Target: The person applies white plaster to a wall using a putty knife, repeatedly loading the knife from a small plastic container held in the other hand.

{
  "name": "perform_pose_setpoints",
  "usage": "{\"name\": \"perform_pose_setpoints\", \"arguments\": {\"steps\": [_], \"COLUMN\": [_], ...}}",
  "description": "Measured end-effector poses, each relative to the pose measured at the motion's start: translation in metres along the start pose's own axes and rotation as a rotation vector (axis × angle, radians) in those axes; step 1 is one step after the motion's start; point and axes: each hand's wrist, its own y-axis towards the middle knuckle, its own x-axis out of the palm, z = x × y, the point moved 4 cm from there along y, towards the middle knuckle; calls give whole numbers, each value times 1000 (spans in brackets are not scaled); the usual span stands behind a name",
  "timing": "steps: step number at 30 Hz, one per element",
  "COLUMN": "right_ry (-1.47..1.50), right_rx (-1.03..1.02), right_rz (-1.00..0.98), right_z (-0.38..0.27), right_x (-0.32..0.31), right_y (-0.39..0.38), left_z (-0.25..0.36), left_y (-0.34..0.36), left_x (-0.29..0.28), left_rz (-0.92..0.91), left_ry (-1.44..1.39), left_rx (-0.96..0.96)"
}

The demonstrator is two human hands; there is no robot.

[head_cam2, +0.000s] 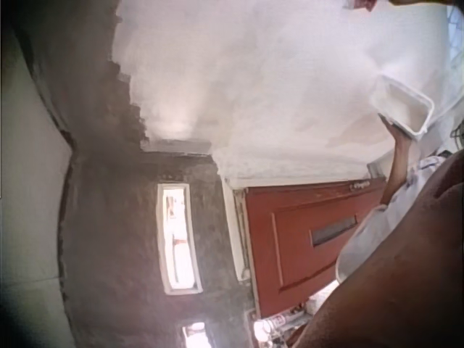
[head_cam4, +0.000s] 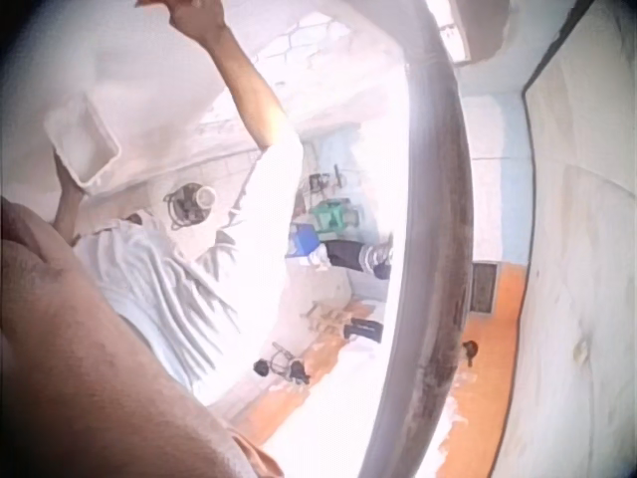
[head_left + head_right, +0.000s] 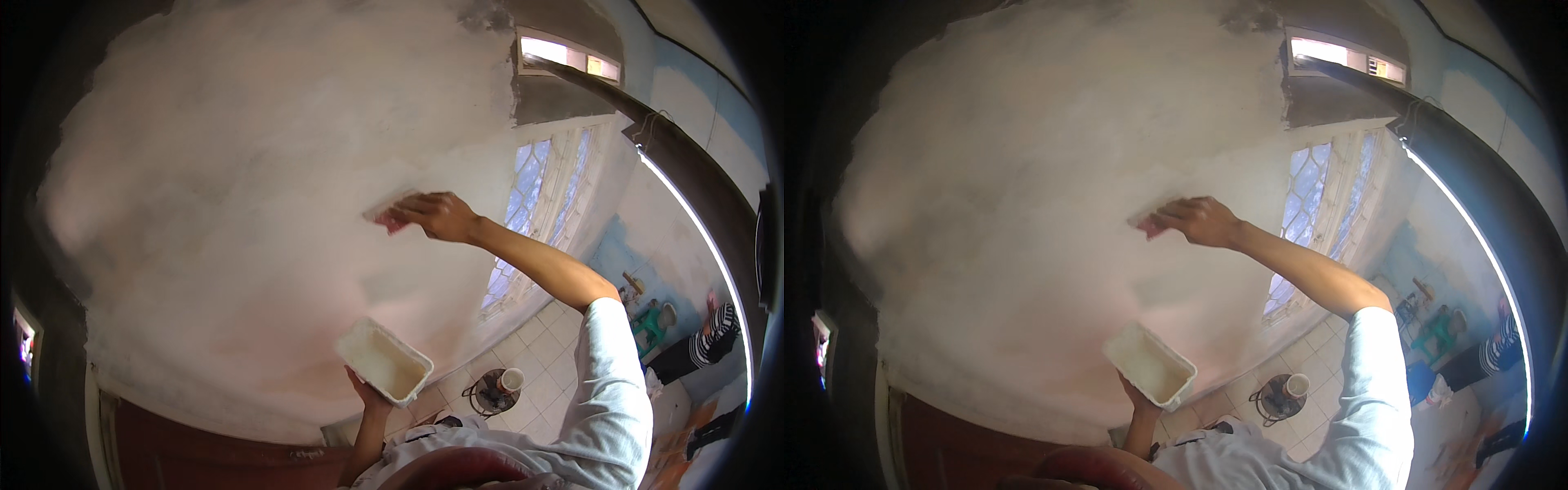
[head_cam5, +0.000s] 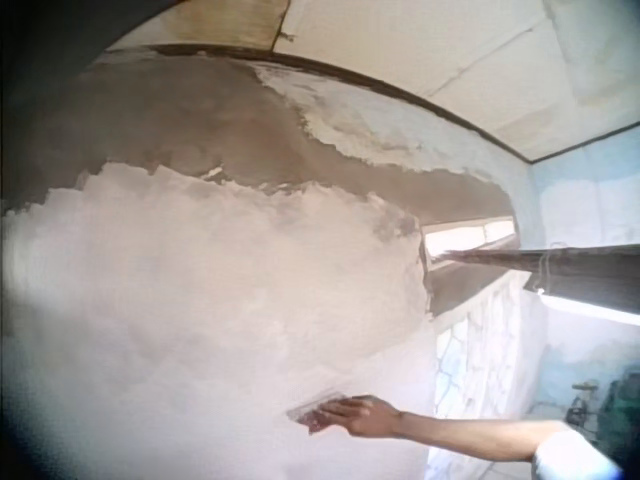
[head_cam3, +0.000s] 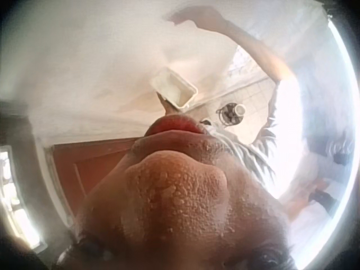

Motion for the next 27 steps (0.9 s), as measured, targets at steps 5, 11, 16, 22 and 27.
{"name": "perform_pose_setpoints", "arguments": {"steps": [5,11,16,22,27], "right_ry": [-56,-375,-385,53,-10], "right_rx": [187,508,164,58,77], "right_rz": [499,782,599,10,443], "right_z": [83,239,124,38,99], "right_x": [-104,-197,-97,-22,-133], "right_y": [28,73,69,-24,49], "left_z": [-8,-28,-39,-66,-69], "left_y": [6,21,41,69,73], "left_x": [7,40,44,49,76], "left_rz": [16,87,79,-30,-58], "left_ry": [31,74,65,-74,-118], "left_rx": [39,24,74,-13,-62]}}
